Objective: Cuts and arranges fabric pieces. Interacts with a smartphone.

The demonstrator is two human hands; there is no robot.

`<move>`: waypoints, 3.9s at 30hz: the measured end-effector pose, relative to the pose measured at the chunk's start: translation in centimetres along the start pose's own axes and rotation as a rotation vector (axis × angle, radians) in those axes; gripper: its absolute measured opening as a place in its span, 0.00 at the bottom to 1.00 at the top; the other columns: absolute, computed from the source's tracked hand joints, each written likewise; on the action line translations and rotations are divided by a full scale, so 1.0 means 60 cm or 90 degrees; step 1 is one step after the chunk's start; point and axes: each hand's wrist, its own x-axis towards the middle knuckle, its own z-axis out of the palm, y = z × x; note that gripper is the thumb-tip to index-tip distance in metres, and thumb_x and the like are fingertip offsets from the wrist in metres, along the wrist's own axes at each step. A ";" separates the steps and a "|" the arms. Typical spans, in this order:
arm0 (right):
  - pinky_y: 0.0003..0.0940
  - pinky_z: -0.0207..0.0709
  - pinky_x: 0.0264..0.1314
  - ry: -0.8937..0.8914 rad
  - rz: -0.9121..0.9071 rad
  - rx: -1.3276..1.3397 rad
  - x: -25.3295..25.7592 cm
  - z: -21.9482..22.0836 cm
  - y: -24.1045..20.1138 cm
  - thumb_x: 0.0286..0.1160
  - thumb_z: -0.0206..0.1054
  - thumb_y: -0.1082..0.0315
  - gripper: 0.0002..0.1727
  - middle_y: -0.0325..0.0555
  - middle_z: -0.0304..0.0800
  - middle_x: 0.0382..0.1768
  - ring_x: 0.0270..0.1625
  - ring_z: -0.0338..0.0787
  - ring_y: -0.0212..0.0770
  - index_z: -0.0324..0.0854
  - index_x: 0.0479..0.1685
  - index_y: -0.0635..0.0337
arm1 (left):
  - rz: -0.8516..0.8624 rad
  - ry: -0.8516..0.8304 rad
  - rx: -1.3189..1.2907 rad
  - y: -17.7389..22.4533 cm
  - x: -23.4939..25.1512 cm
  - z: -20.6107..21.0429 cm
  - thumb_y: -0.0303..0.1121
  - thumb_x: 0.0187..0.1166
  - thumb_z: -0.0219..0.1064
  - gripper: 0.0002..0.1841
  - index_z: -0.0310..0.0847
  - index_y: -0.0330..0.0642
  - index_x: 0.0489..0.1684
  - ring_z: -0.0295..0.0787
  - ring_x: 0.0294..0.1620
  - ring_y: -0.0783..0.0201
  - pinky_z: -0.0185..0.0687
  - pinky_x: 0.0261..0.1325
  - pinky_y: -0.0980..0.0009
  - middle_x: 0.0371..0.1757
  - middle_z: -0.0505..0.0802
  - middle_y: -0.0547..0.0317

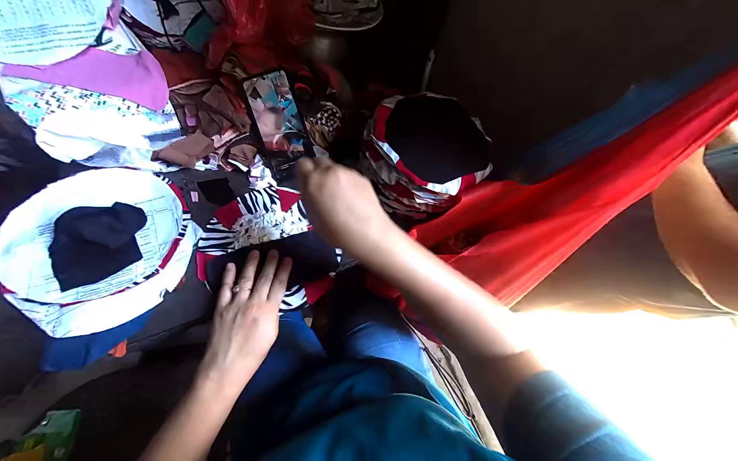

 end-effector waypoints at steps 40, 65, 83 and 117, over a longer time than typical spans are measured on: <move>0.14 0.81 0.43 0.306 -0.068 0.435 -0.203 -0.059 0.135 0.72 0.65 0.74 0.06 0.37 0.85 0.45 0.44 0.84 0.21 0.88 0.39 0.61 | 0.165 -0.167 -0.268 -0.010 0.233 -0.004 0.21 0.75 0.69 0.06 0.94 0.36 0.41 0.91 0.54 0.41 0.82 0.62 0.42 0.46 0.94 0.42; 0.11 0.67 0.37 -0.531 -0.113 0.811 -0.387 0.114 0.258 0.81 0.65 0.55 0.24 0.37 0.81 0.42 0.38 0.75 0.16 0.84 0.67 0.65 | 0.115 -0.232 -0.219 -0.009 0.243 -0.013 0.22 0.80 0.66 0.08 0.91 0.34 0.48 0.90 0.57 0.41 0.82 0.62 0.42 0.54 0.91 0.39; 0.16 0.78 0.45 -0.298 0.033 0.834 -0.322 0.094 0.183 0.71 0.66 0.72 0.22 0.35 0.84 0.45 0.41 0.82 0.16 0.71 0.65 0.68 | 0.136 -0.206 -0.254 -0.019 0.239 -0.003 0.23 0.78 0.69 0.06 0.92 0.36 0.44 0.90 0.57 0.43 0.82 0.61 0.42 0.53 0.92 0.42; 0.22 0.82 0.52 -0.020 0.181 0.738 -0.191 0.132 0.097 0.65 0.69 0.73 0.24 0.51 0.79 0.70 0.54 0.86 0.27 0.82 0.64 0.68 | 0.189 -0.144 -0.272 -0.026 0.238 0.009 0.23 0.78 0.66 0.05 0.88 0.32 0.40 0.88 0.58 0.40 0.80 0.64 0.45 0.50 0.92 0.40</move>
